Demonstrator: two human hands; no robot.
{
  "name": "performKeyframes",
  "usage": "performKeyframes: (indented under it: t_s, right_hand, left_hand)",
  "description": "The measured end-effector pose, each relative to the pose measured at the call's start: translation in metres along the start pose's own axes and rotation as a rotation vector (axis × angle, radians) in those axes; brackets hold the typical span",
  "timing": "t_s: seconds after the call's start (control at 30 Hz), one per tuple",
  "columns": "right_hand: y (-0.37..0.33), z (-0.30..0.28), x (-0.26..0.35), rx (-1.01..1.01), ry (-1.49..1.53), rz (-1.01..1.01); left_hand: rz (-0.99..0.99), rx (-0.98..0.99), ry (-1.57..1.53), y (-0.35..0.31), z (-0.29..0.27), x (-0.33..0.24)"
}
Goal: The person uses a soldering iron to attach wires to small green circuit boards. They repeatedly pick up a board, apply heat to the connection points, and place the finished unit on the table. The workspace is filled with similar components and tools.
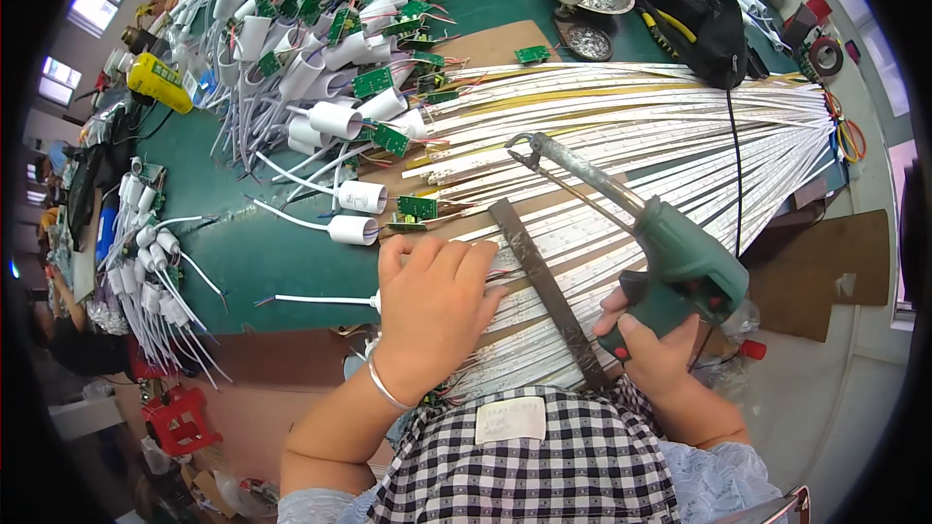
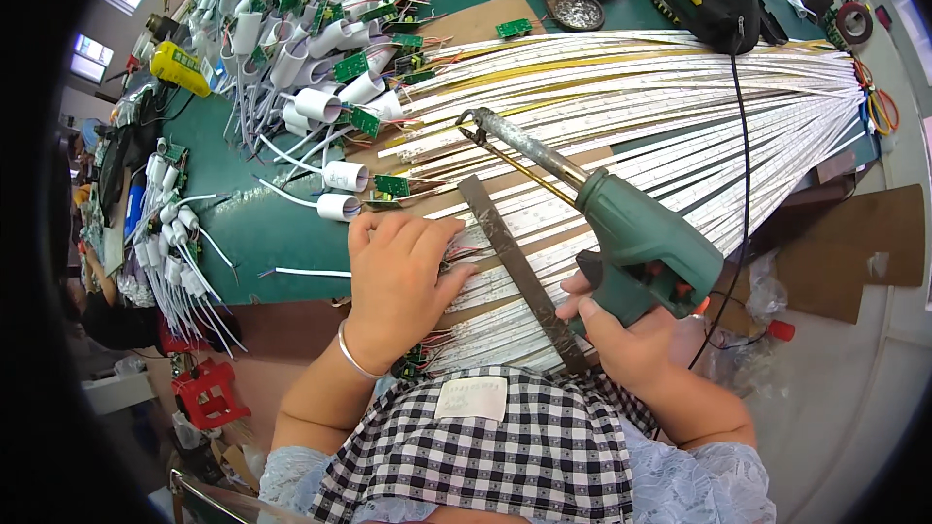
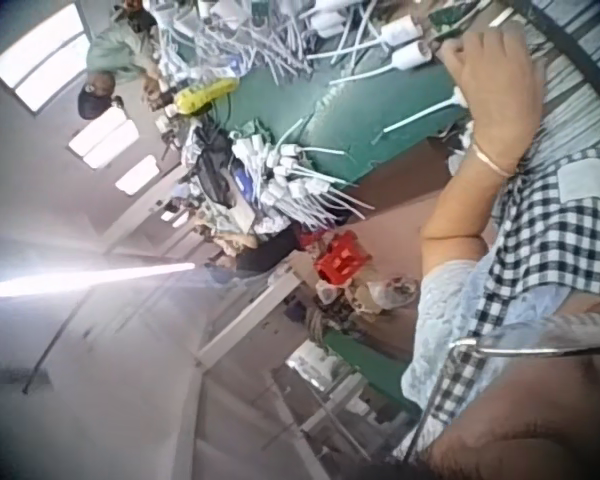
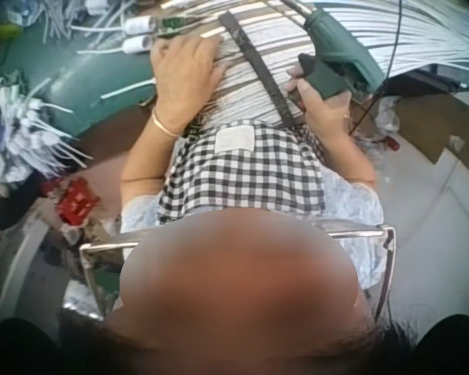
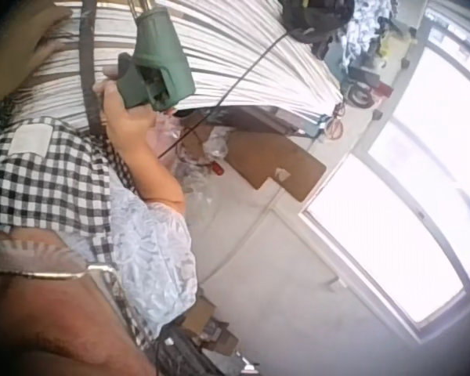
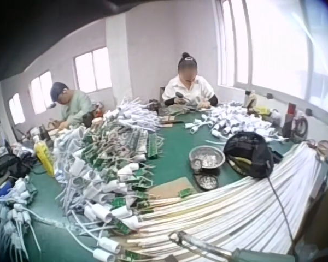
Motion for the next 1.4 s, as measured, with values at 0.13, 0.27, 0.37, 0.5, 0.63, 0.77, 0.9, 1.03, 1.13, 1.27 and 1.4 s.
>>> performKeyframes:
  t_s: [0.13,0.27,0.37,0.5,0.63,0.77,0.9,1.03,1.13,1.27,1.4]
  right_hand:
    - [0.001,-0.005,-0.002,-0.022,0.034,-0.007]
    - [0.003,-0.008,-0.006,-0.028,0.023,0.044]
    - [0.003,-0.007,-0.008,-0.024,0.026,0.043]
    - [0.002,-0.007,-0.008,-0.041,0.005,0.053]
    - [0.001,-0.009,-0.009,-0.044,-0.046,0.069]
    - [0.000,-0.009,-0.008,-0.070,-0.100,0.084]
    - [-0.006,-0.016,-0.003,-0.058,-0.179,0.088]
    - [-0.011,-0.026,0.011,-0.060,-0.146,-0.017]
    - [-0.010,-0.027,0.017,-0.120,-0.097,-0.065]
    - [-0.008,-0.026,0.007,-0.078,-0.174,0.030]
    - [-0.014,-0.014,-0.003,0.026,-0.254,0.073]
  left_hand:
    - [0.004,-0.050,-0.033,-0.002,0.003,-0.001]
    - [-0.041,0.018,-0.109,-0.002,0.011,0.006]
    - [-0.020,0.042,-0.137,-0.002,0.012,0.006]
    - [-0.021,0.000,-0.145,-0.003,0.009,0.012]
    - [-0.050,-0.060,-0.112,-0.008,0.000,0.026]
    - [-0.136,-0.061,-0.162,-0.019,-0.006,0.045]
    - [-0.188,-0.062,-0.167,-0.013,-0.018,0.065]
    - [-0.162,-0.181,-0.048,-0.009,-0.027,0.069]
    - [-0.127,-0.201,-0.034,-0.015,-0.019,0.059]
    - [-0.093,-0.227,0.020,-0.018,-0.017,0.054]
    - [-0.102,-0.235,-0.010,-0.012,-0.017,0.057]
Point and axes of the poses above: each hand's wrist, its own y-axis towards the middle knuckle, its own z-axis out of the palm, x = y × z, the point moved 9 cm from there along y, towards the middle knuckle, and after that the axes turned 14 degrees about -x, right-handed, at the moved point
